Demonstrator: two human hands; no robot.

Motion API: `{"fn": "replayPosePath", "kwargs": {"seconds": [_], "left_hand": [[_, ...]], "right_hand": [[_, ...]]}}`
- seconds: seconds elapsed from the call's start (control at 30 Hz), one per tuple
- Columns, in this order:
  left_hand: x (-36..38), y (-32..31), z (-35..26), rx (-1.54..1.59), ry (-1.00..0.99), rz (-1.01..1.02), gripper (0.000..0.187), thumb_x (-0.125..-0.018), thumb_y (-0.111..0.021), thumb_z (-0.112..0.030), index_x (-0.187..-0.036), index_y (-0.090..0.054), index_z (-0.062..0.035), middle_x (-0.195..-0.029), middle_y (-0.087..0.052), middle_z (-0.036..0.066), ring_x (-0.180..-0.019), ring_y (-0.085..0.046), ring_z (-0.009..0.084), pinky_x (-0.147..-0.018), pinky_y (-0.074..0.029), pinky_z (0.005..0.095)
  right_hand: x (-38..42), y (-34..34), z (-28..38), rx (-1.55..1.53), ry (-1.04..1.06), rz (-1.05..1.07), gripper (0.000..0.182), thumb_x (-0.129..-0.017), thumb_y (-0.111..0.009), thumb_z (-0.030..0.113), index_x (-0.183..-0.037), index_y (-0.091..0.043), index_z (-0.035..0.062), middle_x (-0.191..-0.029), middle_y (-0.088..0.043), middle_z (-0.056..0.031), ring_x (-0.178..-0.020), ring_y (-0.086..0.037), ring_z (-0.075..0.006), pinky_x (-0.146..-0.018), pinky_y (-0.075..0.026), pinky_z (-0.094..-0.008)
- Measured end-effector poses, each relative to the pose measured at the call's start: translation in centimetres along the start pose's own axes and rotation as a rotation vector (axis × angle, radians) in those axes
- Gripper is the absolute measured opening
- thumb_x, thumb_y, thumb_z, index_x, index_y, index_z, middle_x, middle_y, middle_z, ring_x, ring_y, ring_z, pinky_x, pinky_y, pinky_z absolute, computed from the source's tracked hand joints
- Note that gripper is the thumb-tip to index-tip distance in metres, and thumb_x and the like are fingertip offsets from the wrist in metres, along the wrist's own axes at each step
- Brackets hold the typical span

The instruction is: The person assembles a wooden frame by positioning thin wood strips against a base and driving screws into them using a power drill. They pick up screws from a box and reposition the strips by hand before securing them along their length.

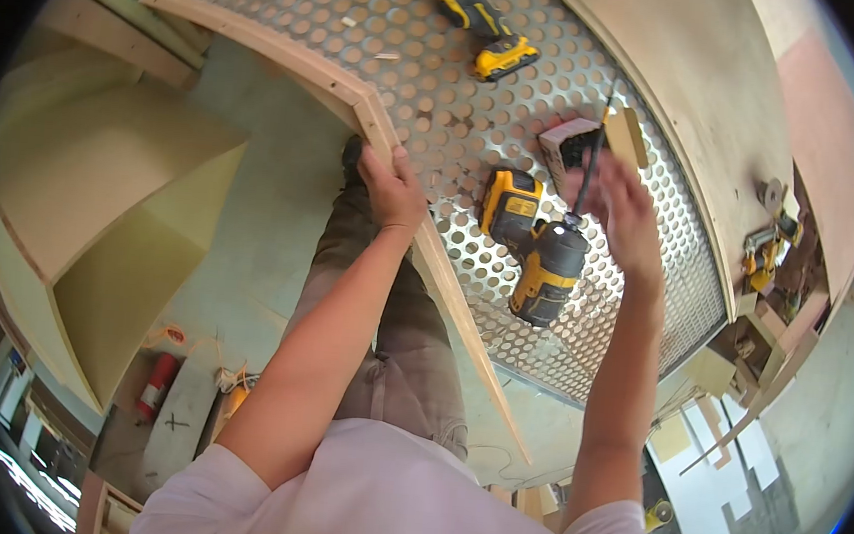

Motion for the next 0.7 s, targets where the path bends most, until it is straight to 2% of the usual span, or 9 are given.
{"fn": "replayPosePath", "kwargs": {"seconds": [0.1,0.17,0.23,0.27,0.37,0.4,0.5,0.53,0.7], "left_hand": [[0.0,0.0,0.0,-0.024,-0.005,-0.019,0.058,-0.104,-0.055,-0.029,-0.147,-0.032,0.0027,-0.14,-0.041,0.03,-0.121,-0.053,0.0501,-0.095,-0.05,0.0525],[-0.1,0.4,-0.4,-0.032,0.037,0.004,0.067,-0.1,-0.062,-0.034,-0.148,-0.031,0.0002,-0.145,-0.038,0.029,-0.123,-0.053,0.0491,-0.095,-0.051,0.0524],[0.0,0.5,-0.6,-0.072,0.046,0.01,0.073,-0.097,-0.066,-0.038,-0.149,-0.031,-0.001,-0.147,-0.036,0.028,-0.124,-0.053,0.0486,-0.095,-0.051,0.0525],[0.1,0.4,-0.5,-0.07,0.073,0.02,0.075,-0.095,-0.068,-0.039,-0.149,-0.031,-0.0014,-0.147,-0.036,0.028,-0.125,-0.052,0.0488,-0.095,-0.051,0.0524],[0.0,0.2,-0.2,-0.063,0.119,0.039,0.079,-0.092,-0.071,-0.041,-0.148,-0.032,-0.0025,-0.146,-0.04,0.028,-0.125,-0.053,0.0485,-0.096,-0.051,0.0521],[0.0,0.2,-0.2,-0.062,0.114,0.034,0.078,-0.092,-0.072,-0.04,-0.148,-0.032,-0.0029,-0.144,-0.043,0.028,-0.124,-0.054,0.048,-0.095,-0.051,0.0518],[-0.1,0.3,0.0,-0.01,0.197,0.089,0.075,-0.091,-0.071,-0.037,-0.146,-0.034,-0.0026,-0.135,-0.053,0.028,-0.119,-0.058,0.0467,-0.093,-0.052,0.0513],[-0.1,0.3,-0.2,0.019,0.243,0.122,0.073,-0.091,-0.071,-0.036,-0.145,-0.034,-0.0022,-0.132,-0.057,0.027,-0.116,-0.06,0.0463,-0.092,-0.052,0.0511],[-0.1,0.5,-0.5,0.0,0.268,0.107,0.067,-0.091,-0.07,-0.033,-0.142,-0.038,-0.0028,-0.122,-0.065,0.027,-0.108,-0.065,0.0464,-0.087,-0.053,0.0512]], "right_hand": [[5.4,-0.7,-5.2,0.516,0.07,0.141,0.039,-0.097,-0.069,0.014,-0.133,-0.059,0.0031,-0.113,-0.071,-0.0117,-0.1,-0.068,-0.0211,-0.091,-0.054,-0.0327],[7.7,-1.5,-11.0,0.593,0.145,0.145,0.062,-0.085,-0.079,0.008,-0.141,-0.052,0.0038,-0.119,-0.068,-0.0109,-0.106,-0.066,-0.024,-0.096,-0.052,-0.0337],[8.0,-6.4,-10.9,0.45,0.43,-0.063,0.08,-0.081,-0.086,0.013,-0.148,-0.043,0.0065,-0.122,-0.065,-0.0084,-0.11,-0.064,-0.0237,-0.099,-0.05,-0.0337],[8.0,-8.9,-8.1,0.485,0.551,-0.112,0.082,-0.084,-0.085,0.014,-0.15,-0.037,0.0053,-0.124,-0.064,-0.0075,-0.111,-0.064,-0.0222,-0.102,-0.048,-0.0337],[6.3,-9.9,-9.8,0.325,0.581,-0.349,0.068,-0.091,-0.079,0.013,-0.146,-0.04,0.0012,-0.123,-0.065,-0.0084,-0.113,-0.063,-0.0208,-0.103,-0.047,-0.0345],[5.7,-9.9,-9.9,0.351,0.637,-0.384,0.055,-0.098,-0.069,0.011,-0.144,-0.041,-0.001,-0.12,-0.067,-0.0086,-0.111,-0.064,-0.0202,-0.103,-0.047,-0.0349],[5.9,-10.6,-8.4,0.347,0.644,-0.4,0.045,-0.102,-0.063,0.009,-0.142,-0.043,0.0025,-0.117,-0.069,-0.0083,-0.111,-0.065,-0.0187,-0.103,-0.047,-0.0336],[6.7,-11.0,-6.1,0.561,0.717,-0.416,0.035,-0.102,-0.062,0.007,-0.135,-0.05,0.0036,-0.111,-0.07,-0.0069,-0.106,-0.067,-0.0171,-0.099,-0.049,-0.0332],[9.8,-9.1,-7.3,0.535,0.453,-0.147,0.025,-0.098,-0.068,0.006,-0.121,-0.059,0.0044,-0.103,-0.069,-0.0038,-0.098,-0.066,-0.0149,-0.089,-0.051,-0.0311]]}}
Point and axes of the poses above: each hand's wrist, its own x-axis away from the middle knuckle, its own y-axis out of the back of the hand, z = x × y, the point moved 4 cm from there along -x, towards the middle knuckle
